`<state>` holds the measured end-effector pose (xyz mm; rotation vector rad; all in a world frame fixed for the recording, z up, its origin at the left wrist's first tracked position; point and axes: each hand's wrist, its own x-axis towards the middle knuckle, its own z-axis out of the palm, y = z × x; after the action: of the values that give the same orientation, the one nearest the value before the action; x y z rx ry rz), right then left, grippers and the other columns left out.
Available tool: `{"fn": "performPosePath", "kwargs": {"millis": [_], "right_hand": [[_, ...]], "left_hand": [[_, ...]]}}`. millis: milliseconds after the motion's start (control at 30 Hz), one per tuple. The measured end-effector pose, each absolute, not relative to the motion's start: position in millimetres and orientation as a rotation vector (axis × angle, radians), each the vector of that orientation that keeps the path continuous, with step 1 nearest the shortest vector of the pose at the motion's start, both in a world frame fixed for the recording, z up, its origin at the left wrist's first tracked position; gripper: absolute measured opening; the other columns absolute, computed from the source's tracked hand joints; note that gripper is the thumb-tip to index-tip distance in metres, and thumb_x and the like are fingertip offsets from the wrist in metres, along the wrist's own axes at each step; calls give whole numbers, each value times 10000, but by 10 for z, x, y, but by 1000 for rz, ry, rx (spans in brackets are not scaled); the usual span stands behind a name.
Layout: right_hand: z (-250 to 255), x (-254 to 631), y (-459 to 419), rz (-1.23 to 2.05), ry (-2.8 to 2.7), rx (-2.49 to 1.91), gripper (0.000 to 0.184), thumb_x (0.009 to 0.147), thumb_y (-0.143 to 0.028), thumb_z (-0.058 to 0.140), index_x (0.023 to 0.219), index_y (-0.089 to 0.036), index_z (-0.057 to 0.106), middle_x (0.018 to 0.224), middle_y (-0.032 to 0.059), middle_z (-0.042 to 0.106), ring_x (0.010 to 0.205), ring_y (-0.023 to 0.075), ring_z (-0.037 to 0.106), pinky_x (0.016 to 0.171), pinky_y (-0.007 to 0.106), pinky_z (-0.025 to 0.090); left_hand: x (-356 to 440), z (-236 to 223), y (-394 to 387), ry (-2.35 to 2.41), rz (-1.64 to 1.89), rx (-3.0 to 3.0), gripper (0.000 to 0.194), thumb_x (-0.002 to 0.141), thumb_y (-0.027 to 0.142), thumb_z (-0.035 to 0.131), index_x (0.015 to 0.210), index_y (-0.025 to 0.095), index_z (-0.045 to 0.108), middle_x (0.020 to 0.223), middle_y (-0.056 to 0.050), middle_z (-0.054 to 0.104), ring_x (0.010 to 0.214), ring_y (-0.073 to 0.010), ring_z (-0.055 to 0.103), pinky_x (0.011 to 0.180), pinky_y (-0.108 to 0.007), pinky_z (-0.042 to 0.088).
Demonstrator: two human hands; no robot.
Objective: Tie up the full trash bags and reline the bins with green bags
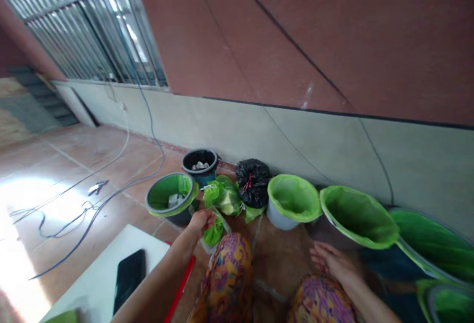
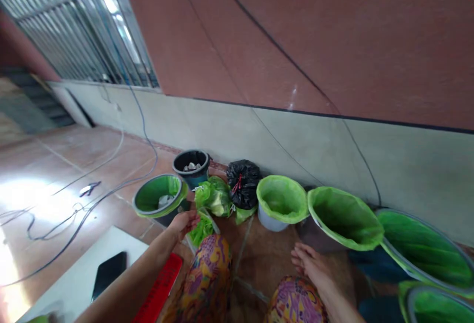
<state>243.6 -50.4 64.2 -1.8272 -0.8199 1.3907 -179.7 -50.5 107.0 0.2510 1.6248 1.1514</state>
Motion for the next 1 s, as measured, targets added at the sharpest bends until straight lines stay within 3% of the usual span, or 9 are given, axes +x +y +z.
{"fn": "performPosePath", "kwargs": {"millis": [133, 200, 267, 467, 667, 800, 900, 1000], "right_hand": [[965, 1575, -25, 1573, -1008, -1762, 283, 721, -305, 674, 970, -174, 640, 880, 107, 735, 651, 157, 673, 550, 246, 520], [1069, 1073, 125, 1628, -1159, -1702, 245, 767, -274, 642, 983, -158, 631, 855, 89, 722, 615, 130, 652, 525, 216, 498], [1100, 555, 216, 1702, -1296, -1649, 217, 790, -220, 616, 993, -142, 623, 837, 75, 707, 594, 109, 637, 505, 192, 476], [846, -748, 379, 1874, -1432, -1605, 157, 833, -165, 576, 985, -138, 604, 760, 21, 656, 533, 76, 594, 471, 163, 445], [601, -1601, 1114, 1809, -1321, -1634, 64, 894, -171, 530, 895, -138, 585, 681, -6, 594, 495, 79, 553, 444, 173, 436], [517, -2079, 1871, 1697, -1241, -1727, 184, 941, -265, 500, 903, -118, 605, 679, 22, 605, 503, 82, 544, 490, 183, 473], [391, -2381, 2311, 1656, -1234, -1823, 297, 935, -383, 517, 1064, -129, 600, 774, 49, 643, 516, 103, 572, 490, 213, 489], [176, -2615, 2547, 1640, -1229, -1887, 378, 889, -433, 584, 1131, -143, 586, 770, 40, 644, 475, 115, 560, 431, 221, 459]], "left_hand": [[-2311, 1056, -602, 1724, 1270, 164, 103, 730, 138, 591, 648, 149, 531, 528, 15, 540, 428, -72, 492, 457, -190, 388], [-2565, 1065, -603, 1787, 1333, 123, 42, 716, 116, 588, 716, 147, 558, 548, 20, 542, 457, -79, 517, 466, -184, 392], [-2828, 1066, -597, 1858, 1383, 104, 117, 713, 112, 595, 826, 144, 589, 591, 18, 563, 500, -88, 551, 489, -184, 403], [-3499, 1010, -471, 1963, 1383, 112, 365, 720, 184, 661, 1073, 114, 602, 730, -32, 652, 599, -125, 616, 557, -221, 436], [-3696, 914, 379, 1821, 1346, 268, 339, 794, 200, 622, 1123, 118, 600, 882, -67, 692, 708, -126, 663, 642, -223, 489], [-3810, 850, 1185, 2127, 1050, 634, 243, 867, 243, 532, 1037, 107, 641, 1053, -151, 702, 981, -224, 673, 802, -291, 500], [-3969, 745, 1626, 2556, 668, 830, 363, 852, 298, 579, 1169, 122, 582, 1245, -192, 637, 1227, -293, 555, 972, -365, 436], [-4135, 562, 1874, 2703, 427, 830, 476, 852, 337, 582, 1256, 96, 509, 1292, -216, 605, 1294, -316, 493, 1017, -404, 397]]}}
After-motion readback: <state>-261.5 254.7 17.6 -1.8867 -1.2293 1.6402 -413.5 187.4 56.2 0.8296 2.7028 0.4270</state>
